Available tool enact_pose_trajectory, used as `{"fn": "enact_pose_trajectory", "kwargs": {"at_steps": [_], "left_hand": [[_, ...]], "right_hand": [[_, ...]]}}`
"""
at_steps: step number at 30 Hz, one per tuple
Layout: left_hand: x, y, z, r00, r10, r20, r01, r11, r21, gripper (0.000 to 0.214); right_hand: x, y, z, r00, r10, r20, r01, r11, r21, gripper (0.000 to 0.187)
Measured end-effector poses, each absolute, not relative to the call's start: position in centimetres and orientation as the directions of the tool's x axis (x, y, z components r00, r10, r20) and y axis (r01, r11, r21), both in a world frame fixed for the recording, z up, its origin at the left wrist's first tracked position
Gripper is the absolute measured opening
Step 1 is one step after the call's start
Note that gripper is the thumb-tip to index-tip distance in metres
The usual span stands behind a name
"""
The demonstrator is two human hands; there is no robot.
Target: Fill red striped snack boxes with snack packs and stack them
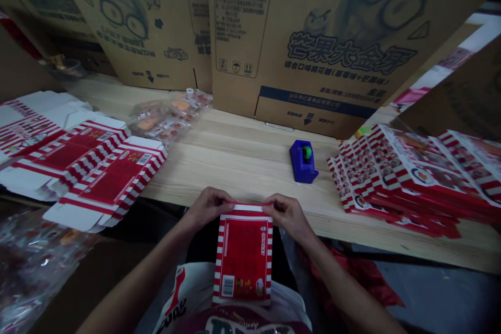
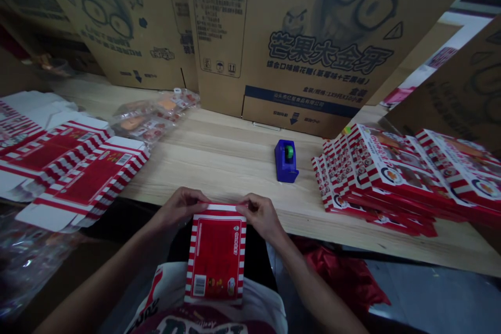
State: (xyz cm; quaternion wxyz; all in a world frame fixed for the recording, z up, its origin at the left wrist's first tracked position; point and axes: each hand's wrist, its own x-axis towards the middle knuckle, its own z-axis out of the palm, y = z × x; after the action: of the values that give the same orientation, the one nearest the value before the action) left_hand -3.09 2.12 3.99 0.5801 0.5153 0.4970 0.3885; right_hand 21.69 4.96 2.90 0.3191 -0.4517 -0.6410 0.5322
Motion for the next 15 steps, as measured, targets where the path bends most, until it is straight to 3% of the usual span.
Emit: {"fn": "enact_pose_trajectory", "kwargs": {"at_steps": [3,8,12,15], "left_hand": [[-3.4,2.9,4.9,0.294,0.917,-0.269,-0.027,0.289,0.957,0.024],[-3.1,2.7,4.4,0.263,0.952,-0.154,0.016,0.156,0.988,0.017],[-3.2,3.5,4.2,0.316,0.920,-0.233,0.100,0.212,0.972,0.017],[-3.8,4.2,4.9,0.394,0.896,-0.204,0.188,0.138,0.972,0.018]], "right_hand": [[21.4,5.7,3.7,-0.407,0.910,-0.084,0.221,0.009,-0.975,0.018],[21.4,5.2,3.8,-0.406,0.913,-0.043,0.216,0.050,-0.975,0.020],[21.6,5.1,4.0,-0.446,0.894,-0.033,0.243,0.085,-0.966,0.019],[21.9,5.2,4.4,-0.463,0.886,-0.025,0.255,0.106,-0.961,0.021]]}}
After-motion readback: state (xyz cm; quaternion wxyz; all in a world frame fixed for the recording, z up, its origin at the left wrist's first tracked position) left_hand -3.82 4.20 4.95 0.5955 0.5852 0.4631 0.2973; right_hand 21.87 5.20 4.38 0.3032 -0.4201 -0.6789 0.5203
